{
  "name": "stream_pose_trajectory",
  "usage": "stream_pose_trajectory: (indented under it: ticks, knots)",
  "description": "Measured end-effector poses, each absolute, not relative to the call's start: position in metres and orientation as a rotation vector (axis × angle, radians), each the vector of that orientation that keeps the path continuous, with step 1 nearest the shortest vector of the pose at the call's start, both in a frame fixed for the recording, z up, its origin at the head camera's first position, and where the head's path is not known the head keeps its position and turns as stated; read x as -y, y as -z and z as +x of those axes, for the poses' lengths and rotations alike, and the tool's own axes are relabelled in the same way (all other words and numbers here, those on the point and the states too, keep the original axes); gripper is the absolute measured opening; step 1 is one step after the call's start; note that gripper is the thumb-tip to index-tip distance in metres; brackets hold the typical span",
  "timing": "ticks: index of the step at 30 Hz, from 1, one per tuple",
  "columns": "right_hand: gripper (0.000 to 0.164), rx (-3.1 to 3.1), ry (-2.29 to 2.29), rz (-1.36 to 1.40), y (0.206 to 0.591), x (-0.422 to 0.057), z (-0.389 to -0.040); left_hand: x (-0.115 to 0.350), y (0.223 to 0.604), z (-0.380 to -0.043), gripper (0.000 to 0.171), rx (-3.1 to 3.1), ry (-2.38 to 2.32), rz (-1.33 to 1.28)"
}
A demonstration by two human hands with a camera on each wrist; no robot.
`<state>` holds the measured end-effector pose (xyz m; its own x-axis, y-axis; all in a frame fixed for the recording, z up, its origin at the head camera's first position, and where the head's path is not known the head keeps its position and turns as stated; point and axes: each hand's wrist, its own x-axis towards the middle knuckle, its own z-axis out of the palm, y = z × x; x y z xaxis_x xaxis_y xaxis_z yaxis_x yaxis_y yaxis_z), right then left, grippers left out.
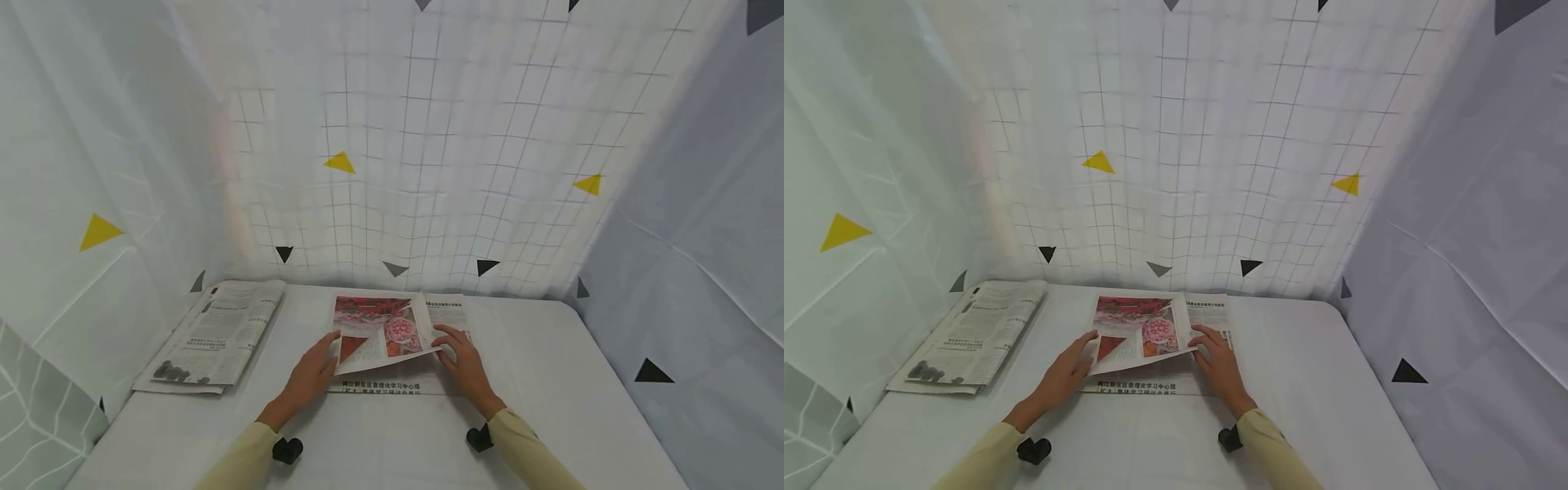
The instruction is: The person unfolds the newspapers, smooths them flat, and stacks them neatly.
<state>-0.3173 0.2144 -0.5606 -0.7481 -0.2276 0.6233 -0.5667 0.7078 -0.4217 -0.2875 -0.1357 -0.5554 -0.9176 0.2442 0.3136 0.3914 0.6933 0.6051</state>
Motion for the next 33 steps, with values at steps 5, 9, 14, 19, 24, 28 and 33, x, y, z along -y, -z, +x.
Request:
stream_pose_trajectory:
  ticks: [5,9,14,19,24,28,33]
  knots:
    - [0.02,2.386,-0.818,0.622,0.56,-0.216,-0.317,0.142,0.557,-0.297,0.054,2.889,0.901,-0.49]
    - [0.018,2.394,-0.815,0.626,0.56,-0.218,-0.316,0.146,0.559,-0.304,0.054,2.981,0.826,-0.507]
    - [0.019,2.399,-0.805,0.643,0.557,-0.22,-0.315,0.148,0.562,-0.308,0.054,3.016,0.774,-0.501]
    - [0.021,2.392,-0.796,0.685,0.551,-0.22,-0.311,0.152,0.568,-0.31,0.058,3.032,0.753,-0.503]
    - [0.024,2.35,-0.756,0.709,0.543,-0.222,-0.307,0.155,0.582,-0.32,0.063,2.994,0.754,-0.53]
    - [0.023,2.367,-0.698,0.741,0.538,-0.222,-0.307,0.159,0.582,-0.323,0.066,3.004,0.759,-0.49]
    - [0.021,2.337,-0.636,0.736,0.533,-0.223,-0.305,0.158,0.573,-0.324,0.068,3.036,0.797,-0.46]
